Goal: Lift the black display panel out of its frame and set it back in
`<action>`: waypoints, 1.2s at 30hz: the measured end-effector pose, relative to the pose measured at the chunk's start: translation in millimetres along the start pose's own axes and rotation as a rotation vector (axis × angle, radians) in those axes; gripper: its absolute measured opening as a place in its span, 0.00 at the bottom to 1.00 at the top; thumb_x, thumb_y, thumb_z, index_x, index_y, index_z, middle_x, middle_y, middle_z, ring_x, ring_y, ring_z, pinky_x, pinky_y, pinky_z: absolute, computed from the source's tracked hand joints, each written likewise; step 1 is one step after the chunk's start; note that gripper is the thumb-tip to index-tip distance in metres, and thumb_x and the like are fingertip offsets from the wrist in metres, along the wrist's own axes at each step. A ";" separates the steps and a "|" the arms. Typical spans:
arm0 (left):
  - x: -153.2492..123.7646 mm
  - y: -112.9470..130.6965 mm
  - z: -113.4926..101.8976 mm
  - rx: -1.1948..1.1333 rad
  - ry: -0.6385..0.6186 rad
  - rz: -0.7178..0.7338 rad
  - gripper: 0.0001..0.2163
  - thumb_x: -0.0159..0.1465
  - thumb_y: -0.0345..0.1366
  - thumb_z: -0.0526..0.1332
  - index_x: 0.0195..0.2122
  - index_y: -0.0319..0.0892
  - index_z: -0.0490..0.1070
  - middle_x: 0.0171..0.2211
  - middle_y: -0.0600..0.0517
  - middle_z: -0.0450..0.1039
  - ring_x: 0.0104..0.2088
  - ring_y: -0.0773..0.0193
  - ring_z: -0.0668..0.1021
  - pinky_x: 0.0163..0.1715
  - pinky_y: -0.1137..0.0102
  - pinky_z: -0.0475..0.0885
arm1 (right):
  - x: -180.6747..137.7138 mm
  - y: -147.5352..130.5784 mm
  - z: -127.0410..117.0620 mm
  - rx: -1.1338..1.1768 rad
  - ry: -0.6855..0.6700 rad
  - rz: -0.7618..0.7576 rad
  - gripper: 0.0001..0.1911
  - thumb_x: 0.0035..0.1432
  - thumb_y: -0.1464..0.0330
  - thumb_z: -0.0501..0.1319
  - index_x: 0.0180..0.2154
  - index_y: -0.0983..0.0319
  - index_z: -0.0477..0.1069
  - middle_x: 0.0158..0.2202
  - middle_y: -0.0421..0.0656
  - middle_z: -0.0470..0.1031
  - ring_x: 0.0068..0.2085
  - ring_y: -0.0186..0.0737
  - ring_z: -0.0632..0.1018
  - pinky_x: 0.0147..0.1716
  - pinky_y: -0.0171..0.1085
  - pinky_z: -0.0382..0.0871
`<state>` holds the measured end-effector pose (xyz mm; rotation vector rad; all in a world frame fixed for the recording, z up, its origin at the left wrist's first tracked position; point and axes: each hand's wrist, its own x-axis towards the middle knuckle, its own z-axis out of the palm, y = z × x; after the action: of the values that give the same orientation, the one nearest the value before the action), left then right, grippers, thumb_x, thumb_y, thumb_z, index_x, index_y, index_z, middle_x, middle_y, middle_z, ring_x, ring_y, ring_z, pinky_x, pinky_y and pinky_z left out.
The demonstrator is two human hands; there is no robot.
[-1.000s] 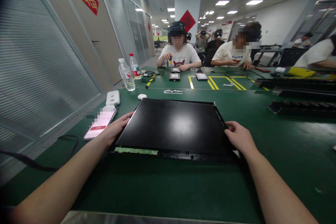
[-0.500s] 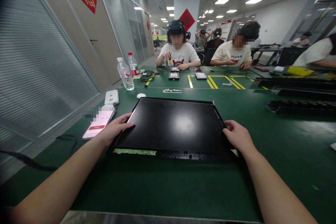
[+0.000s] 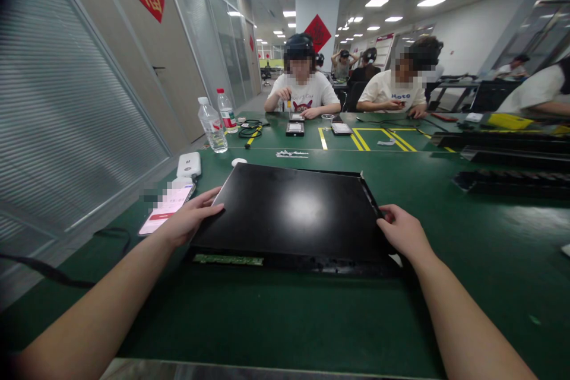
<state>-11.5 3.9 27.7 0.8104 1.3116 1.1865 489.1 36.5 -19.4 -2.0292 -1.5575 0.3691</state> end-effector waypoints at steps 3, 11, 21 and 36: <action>3.4 -2.6 -2.6 -0.013 -0.029 0.044 0.35 0.54 0.28 0.77 0.65 0.46 0.76 0.55 0.43 0.85 0.50 0.46 0.88 0.47 0.60 0.86 | -0.7 -1.5 0.3 0.002 -0.012 0.024 0.22 0.51 0.61 0.62 0.46 0.59 0.81 0.32 0.42 0.78 0.33 0.45 0.78 0.36 0.42 0.70; -7.0 7.3 5.6 0.022 -0.158 0.194 0.42 0.52 0.41 0.80 0.69 0.43 0.72 0.64 0.43 0.79 0.62 0.40 0.80 0.59 0.56 0.80 | -3.1 -3.9 0.4 0.040 0.015 0.032 0.29 0.50 0.59 0.63 0.54 0.59 0.80 0.32 0.40 0.77 0.30 0.43 0.76 0.35 0.42 0.70; -9.3 6.4 8.5 0.047 -0.110 0.408 0.43 0.54 0.44 0.77 0.72 0.47 0.69 0.71 0.47 0.71 0.71 0.39 0.70 0.70 0.53 0.68 | 0.3 -10.8 1.1 0.375 0.155 0.080 0.16 0.44 0.54 0.68 0.32 0.57 0.81 0.46 0.51 0.82 0.55 0.58 0.79 0.62 0.53 0.68; 12.8 -4.2 -4.4 0.028 -0.047 0.413 0.37 0.54 0.51 0.76 0.63 0.40 0.79 0.64 0.42 0.78 0.69 0.34 0.71 0.69 0.50 0.66 | -34.6 -32.8 -40.9 1.258 0.010 0.634 0.15 0.44 0.69 0.68 0.38 0.54 0.80 0.32 0.43 0.85 0.40 0.56 0.87 0.46 0.53 0.85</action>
<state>-16.7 14.2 19.4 1.1610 1.1557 1.4623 474.4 -1.0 28.8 -1.3527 -0.3256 1.1928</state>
